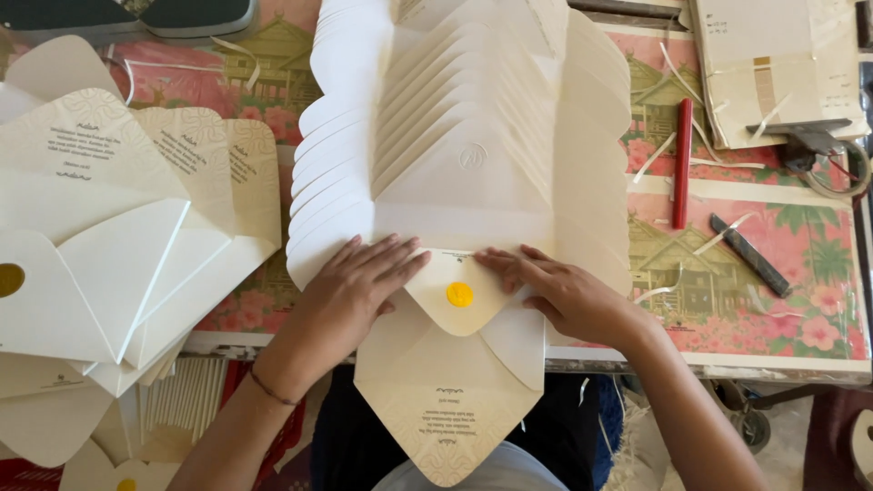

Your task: Folding the flaps of a stack of pre-cut invitation covers at a high speed using a fanning technique.

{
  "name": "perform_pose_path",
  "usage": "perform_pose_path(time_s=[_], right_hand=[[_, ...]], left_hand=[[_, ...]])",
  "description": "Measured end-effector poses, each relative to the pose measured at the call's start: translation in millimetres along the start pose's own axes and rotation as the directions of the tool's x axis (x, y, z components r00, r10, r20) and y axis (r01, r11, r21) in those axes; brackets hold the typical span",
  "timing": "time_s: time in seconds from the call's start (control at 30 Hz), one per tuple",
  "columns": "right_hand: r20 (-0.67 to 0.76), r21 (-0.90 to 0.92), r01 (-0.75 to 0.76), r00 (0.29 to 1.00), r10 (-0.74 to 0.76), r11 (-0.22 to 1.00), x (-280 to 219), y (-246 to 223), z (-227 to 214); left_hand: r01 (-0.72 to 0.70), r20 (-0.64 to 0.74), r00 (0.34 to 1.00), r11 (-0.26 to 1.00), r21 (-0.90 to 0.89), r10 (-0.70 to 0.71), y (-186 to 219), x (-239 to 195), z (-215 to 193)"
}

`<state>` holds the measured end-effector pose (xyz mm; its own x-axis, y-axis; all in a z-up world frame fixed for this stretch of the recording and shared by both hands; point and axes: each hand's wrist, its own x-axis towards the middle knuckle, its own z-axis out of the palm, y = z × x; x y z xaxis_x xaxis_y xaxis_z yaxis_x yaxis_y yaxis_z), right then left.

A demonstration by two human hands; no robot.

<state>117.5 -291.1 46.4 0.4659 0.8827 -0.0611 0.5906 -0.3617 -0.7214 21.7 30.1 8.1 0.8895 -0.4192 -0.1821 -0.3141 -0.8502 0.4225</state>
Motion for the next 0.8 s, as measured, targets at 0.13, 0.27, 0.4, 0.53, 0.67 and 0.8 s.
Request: perform_pose_path(time_s=[0.13, 0.27, 0.4, 0.53, 0.67, 0.8], right_hand=[[0.031, 0.001, 0.011, 0.999, -0.011, 1.000, -2.0, 9.8, 4.1], [0.033, -0.078, 0.027, 0.999, -0.024, 0.997, -3.9, 8.9, 7.2], [0.063, -0.223, 0.089, 0.995, -0.077, 0.971, -11.8, 21.9, 28.4], [-0.023, -0.467, 0.049, 0.997, -0.068, 0.883, -17.9, 23.6, 52.6], [-0.126, -0.587, -0.094, 0.992, 0.024, 0.804, -13.8, 11.5, 84.7], [-0.076, -0.804, -0.057, 0.997, -0.007, 0.592, -12.6, -38.5, 102.4]], left_hand=[[-0.035, -0.062, 0.997, 0.998, 0.044, 0.038, -1.3, -10.1, 11.7], [-0.013, -0.082, 0.996, 0.997, 0.080, 0.020, 6.2, -17.2, 14.6], [0.004, -0.153, 0.988, 0.992, 0.130, 0.016, 9.2, -17.1, 31.6], [0.055, -0.227, 0.974, 0.990, 0.131, -0.024, 17.9, -12.4, 39.8], [0.085, -0.386, 0.922, 0.968, 0.236, 0.013, 16.6, 7.2, 64.3], [0.013, -0.486, 0.869, 0.978, 0.209, 0.092, 25.9, 16.9, 34.8]])
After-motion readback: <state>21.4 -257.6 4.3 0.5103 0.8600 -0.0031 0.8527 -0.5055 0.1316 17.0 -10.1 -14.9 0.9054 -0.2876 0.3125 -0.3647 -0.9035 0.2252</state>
